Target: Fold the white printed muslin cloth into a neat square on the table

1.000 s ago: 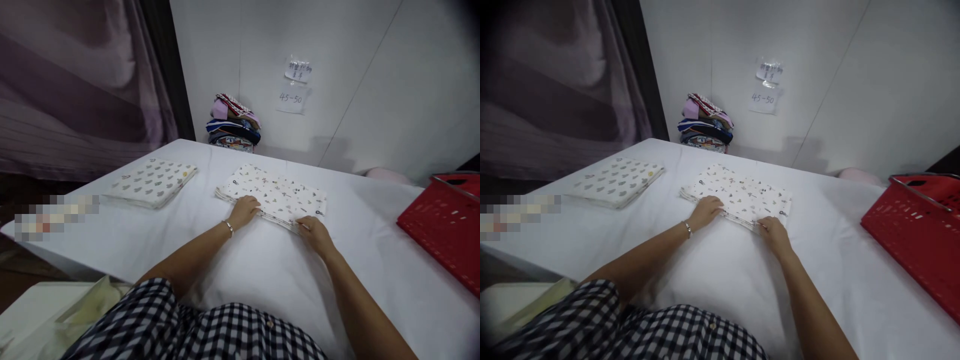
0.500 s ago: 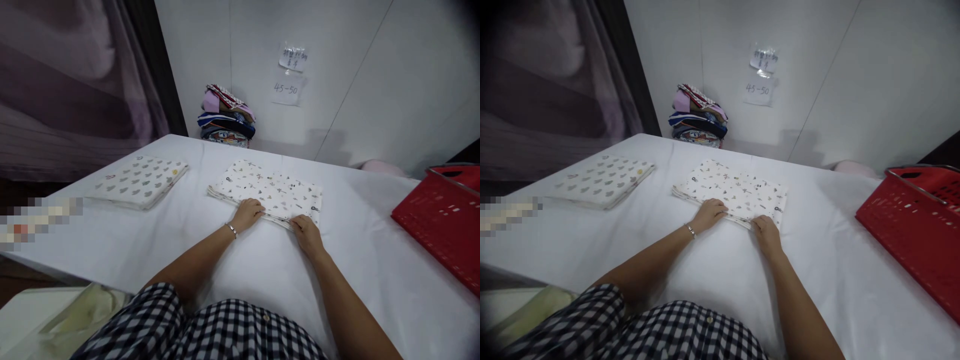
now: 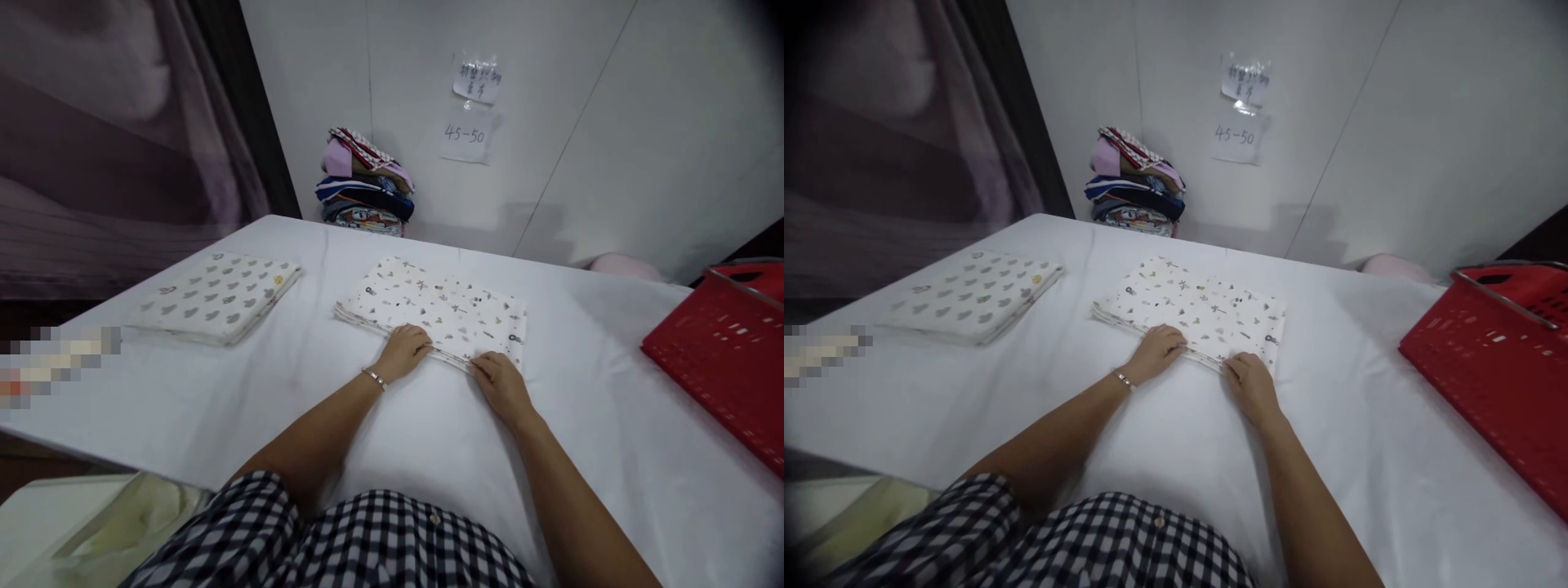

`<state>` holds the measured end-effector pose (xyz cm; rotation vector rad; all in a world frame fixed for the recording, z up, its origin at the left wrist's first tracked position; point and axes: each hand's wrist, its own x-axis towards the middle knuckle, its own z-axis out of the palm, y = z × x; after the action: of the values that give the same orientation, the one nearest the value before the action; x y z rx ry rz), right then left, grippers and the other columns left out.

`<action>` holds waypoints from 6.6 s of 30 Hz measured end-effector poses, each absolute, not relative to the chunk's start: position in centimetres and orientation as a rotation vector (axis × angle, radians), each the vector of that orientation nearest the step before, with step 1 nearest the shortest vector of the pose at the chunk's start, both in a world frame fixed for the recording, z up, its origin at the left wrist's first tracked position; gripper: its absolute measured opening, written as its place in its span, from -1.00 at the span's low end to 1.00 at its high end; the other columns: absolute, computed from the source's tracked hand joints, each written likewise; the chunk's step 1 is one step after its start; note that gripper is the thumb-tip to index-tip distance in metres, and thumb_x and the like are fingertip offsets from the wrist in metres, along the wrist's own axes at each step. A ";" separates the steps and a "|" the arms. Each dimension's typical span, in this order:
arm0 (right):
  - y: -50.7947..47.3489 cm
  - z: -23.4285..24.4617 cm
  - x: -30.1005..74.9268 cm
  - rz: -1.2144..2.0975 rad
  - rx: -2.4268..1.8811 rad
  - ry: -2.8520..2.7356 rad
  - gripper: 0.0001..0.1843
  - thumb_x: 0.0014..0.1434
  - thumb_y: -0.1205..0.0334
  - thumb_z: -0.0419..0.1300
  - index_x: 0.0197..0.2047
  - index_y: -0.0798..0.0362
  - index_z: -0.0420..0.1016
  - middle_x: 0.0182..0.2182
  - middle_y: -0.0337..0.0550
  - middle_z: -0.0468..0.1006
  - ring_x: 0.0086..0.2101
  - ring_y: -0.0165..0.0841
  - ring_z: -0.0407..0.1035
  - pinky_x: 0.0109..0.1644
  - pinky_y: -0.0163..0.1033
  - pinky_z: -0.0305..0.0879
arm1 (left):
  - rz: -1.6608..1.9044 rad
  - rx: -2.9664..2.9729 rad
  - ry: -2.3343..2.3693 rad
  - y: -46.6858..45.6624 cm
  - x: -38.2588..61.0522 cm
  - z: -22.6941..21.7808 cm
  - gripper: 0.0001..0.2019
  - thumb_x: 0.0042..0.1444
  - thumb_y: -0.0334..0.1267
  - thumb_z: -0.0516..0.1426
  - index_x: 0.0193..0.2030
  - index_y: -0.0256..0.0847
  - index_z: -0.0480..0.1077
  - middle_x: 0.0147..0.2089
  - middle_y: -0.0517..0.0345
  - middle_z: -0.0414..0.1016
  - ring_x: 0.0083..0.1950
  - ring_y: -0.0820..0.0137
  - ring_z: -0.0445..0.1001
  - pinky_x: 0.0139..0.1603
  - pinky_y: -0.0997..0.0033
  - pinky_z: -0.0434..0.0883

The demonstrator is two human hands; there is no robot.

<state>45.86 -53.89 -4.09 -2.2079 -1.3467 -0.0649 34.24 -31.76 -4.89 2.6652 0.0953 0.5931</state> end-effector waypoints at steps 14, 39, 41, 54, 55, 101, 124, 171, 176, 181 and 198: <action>-53.3 -4.5 45.9 -0.343 -2.186 -1.301 -0.71 0.29 0.23 -0.08 -0.23 0.07 0.46 -0.30 -0.08 0.46 -0.26 -0.27 0.28 -0.18 -0.20 0.20 | 0.652 2.762 0.076 -32.0 34.7 -4.8 -0.78 0.25 -0.30 -0.05 -0.31 -0.22 0.39 -0.24 0.11 0.44 -0.15 0.36 0.32 -0.11 0.32 0.22; -53.7 -5.0 46.1 -0.339 -2.155 -1.523 -0.74 0.18 0.39 0.02 -0.15 0.08 0.49 -0.21 -0.05 0.44 -0.19 -0.25 0.26 -0.14 -0.17 0.22 | 0.697 2.876 -0.032 -32.5 34.3 -5.2 -0.80 0.21 -0.34 0.00 -0.17 -0.14 0.44 -0.05 0.09 0.38 -0.10 0.36 0.32 -0.07 0.32 0.26; -53.6 -5.1 46.1 -0.341 -2.179 -1.526 -0.76 0.20 0.34 0.03 -0.15 0.07 0.50 -0.21 -0.04 0.45 -0.20 -0.25 0.26 -0.15 -0.17 0.22 | 0.679 2.878 -0.022 -32.6 34.3 -5.0 -0.80 0.22 -0.28 0.00 -0.19 -0.14 0.45 -0.06 0.10 0.38 -0.10 0.36 0.31 -0.07 0.31 0.25; -53.0 -5.2 46.0 -0.436 -2.267 -1.523 -0.77 0.25 0.33 -0.01 -0.25 0.06 0.49 -0.27 -0.07 0.46 -0.23 -0.26 0.25 -0.20 -0.21 0.16 | 0.588 2.954 0.027 -32.8 34.8 -4.8 -0.79 0.24 -0.28 -0.01 -0.27 -0.15 0.45 -0.03 0.11 0.38 -0.08 0.33 0.31 -0.09 0.29 0.22; -53.0 -5.1 45.9 -0.451 -2.256 -1.511 -0.77 0.24 0.36 -0.01 -0.25 0.07 0.48 -0.27 -0.07 0.46 -0.23 -0.26 0.25 -0.21 -0.21 0.15 | 0.601 2.963 0.026 -32.8 34.8 -4.8 -0.78 0.24 -0.31 -0.03 -0.28 -0.16 0.45 -0.04 0.10 0.39 -0.08 0.33 0.31 -0.09 0.29 0.22; -53.5 -4.9 45.6 -0.368 -2.249 -1.605 -0.76 0.18 0.33 0.07 -0.11 0.08 0.47 -0.19 -0.03 0.45 -0.21 -0.26 0.27 -0.15 -0.17 0.19 | 0.637 2.968 -0.082 -33.2 34.9 -5.0 -0.81 0.21 -0.43 -0.03 -0.27 -0.22 0.40 -0.07 0.09 0.43 -0.07 0.35 0.33 -0.06 0.28 0.26; -53.8 -5.1 45.7 -0.427 -2.217 -1.543 -0.73 0.21 0.44 -0.03 -0.10 0.10 0.42 -0.23 -0.05 0.51 -0.23 -0.24 0.32 -0.16 -0.16 0.22 | 0.669 2.971 -0.152 -32.9 34.8 -5.5 -0.80 0.23 -0.43 -0.11 -0.31 -0.25 0.30 -0.31 0.08 0.39 -0.22 0.36 0.33 -0.13 0.30 0.22; -62.3 -3.3 47.3 -0.197 -2.278 -1.044 -0.73 0.22 0.17 0.02 -0.08 -0.03 0.45 -0.17 -0.11 0.49 -0.14 -0.23 0.34 -0.12 -0.11 0.33 | 0.508 2.888 -0.246 -33.6 35.1 -4.6 -0.82 0.20 -0.26 0.04 -0.07 -0.16 0.35 -0.10 0.08 0.40 -0.05 0.31 0.30 -0.06 0.27 0.24; -63.1 -4.1 46.2 -0.067 -2.360 -1.125 -0.61 0.19 0.20 0.02 0.08 -0.09 0.35 -0.19 -0.14 0.46 -0.17 -0.27 0.34 -0.16 -0.17 0.33 | 0.477 2.893 -0.307 -34.5 36.1 -4.6 -0.81 0.20 -0.28 0.03 -0.06 -0.16 0.35 -0.10 0.07 0.40 -0.07 0.32 0.30 -0.09 0.29 0.25; -62.3 -3.8 46.1 -0.069 -2.443 -1.238 -0.63 0.24 0.22 -0.02 0.09 -0.08 0.36 -0.29 -0.14 0.47 -0.25 -0.29 0.35 -0.22 -0.21 0.30 | 0.486 2.893 -0.294 -35.0 36.6 -4.8 -0.84 0.19 -0.31 0.03 -0.12 -0.16 0.38 -0.15 0.07 0.40 -0.12 0.32 0.30 -0.14 0.30 0.26; -61.7 -3.3 46.5 0.328 -2.114 -0.526 -0.49 0.14 -0.04 0.10 0.08 0.06 0.34 -0.38 -0.18 0.50 -0.45 -0.41 0.36 -0.43 -0.32 0.28 | 0.533 2.866 -0.289 -35.2 36.4 -5.1 -0.88 0.17 -0.34 0.04 -0.21 -0.19 0.40 -0.19 0.10 0.39 -0.14 0.34 0.29 -0.15 0.33 0.23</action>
<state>46.53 -61.72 -3.31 -2.1136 -0.5256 0.3281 36.45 -35.21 -5.09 2.8657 -0.2889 0.5332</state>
